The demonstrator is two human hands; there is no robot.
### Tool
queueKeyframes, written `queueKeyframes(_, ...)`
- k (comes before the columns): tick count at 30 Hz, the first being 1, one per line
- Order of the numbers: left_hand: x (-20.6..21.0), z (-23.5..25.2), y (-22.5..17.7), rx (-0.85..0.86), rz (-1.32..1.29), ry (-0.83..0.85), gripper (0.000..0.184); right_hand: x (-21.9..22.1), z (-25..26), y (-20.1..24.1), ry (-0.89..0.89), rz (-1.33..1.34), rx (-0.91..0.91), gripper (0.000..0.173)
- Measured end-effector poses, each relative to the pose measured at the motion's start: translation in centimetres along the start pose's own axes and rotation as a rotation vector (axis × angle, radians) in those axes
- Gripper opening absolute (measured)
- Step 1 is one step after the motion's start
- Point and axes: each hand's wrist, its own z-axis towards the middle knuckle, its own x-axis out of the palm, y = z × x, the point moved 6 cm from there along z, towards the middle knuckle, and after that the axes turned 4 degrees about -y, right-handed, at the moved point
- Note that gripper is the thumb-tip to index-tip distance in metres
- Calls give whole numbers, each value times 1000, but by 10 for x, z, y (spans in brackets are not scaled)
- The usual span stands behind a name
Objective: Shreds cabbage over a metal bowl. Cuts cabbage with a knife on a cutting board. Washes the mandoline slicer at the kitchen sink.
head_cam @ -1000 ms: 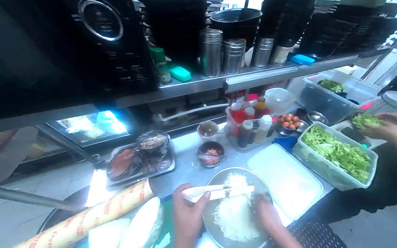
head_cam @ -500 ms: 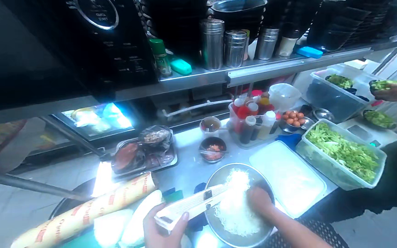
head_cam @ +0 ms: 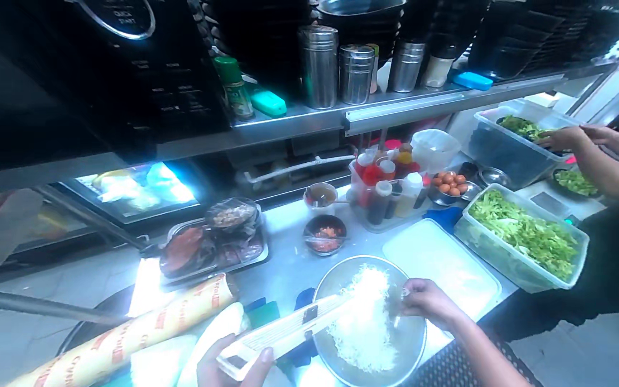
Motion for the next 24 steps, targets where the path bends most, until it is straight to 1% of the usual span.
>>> queueKeyframes(1, 0, 0, 0, 4, -1, 3, 68, -4, -4, -1, 37, 168, -22, 19)
queueKeyframes(2, 0, 0, -1, 9, 2, 9, 68, -6, -5, -4, 74, 265, -30, 23)
queueKeyframes(4, 1, 2, -1, 4, -1, 23, 68, -2, 3, -13, 90, 272, -8, 34)
queueKeyframes(5, 2, 2, 0, 4, -6, 25, 68, 2, 11, -17, 64, 187, 9, 35)
queueKeyframes(6, 3, 3, -1, 5, -11, 28, 68, 6, 20, -22, 19, 24, 16, 29)
queueKeyframes(7, 4, 3, -1, 9, -11, 31, 67, 10, 29, -26, -27, -226, 3, 23)
queueKeyframes(9, 4, 3, -4, 15, -9, 35, 66, 21, 45, -32, -62, -850, -80, 16)
queueKeyframes(10, 4, 3, -4, 14, -9, 35, 65, 29, 49, -35, -64, -1074, -106, 17)
queueKeyframes(11, 3, 2, -5, 11, -10, 31, 65, 36, 50, -39, -59, -1224, -116, 20)
queueKeyframes(12, 2, 1, -5, 4, -17, 28, 66, 43, 50, -43, -60, -1315, -111, 25)
queueKeyframes(14, -2, -1, -4, -2, -33, 13, 67, 52, 52, -53, -75, -1418, -71, 34)
queueKeyframes(15, -4, -2, -3, -1, -37, 7, 68, 55, 53, -59, -82, -1461, -45, 34)
queueKeyframes(18, -12, -6, -3, 0, -25, -5, 68, 59, 53, -74, -71, -1540, 14, 26)
queueKeyframes(19, -14, -7, -3, -1, -22, -12, 67, 58, 53, -76, -69, -1542, 20, 25)
queueKeyframes(21, -16, -9, -4, -6, -30, -20, 66, 52, 51, -73, -63, -1526, 23, 28)
queueKeyframes(23, -18, -8, -5, -1, -42, -30, 66, 46, 46, -59, -59, -1461, 20, 35)
queueKeyframes(24, -19, -8, -6, 6, -43, -33, 65, 42, 43, -48, -63, -1386, 18, 36)
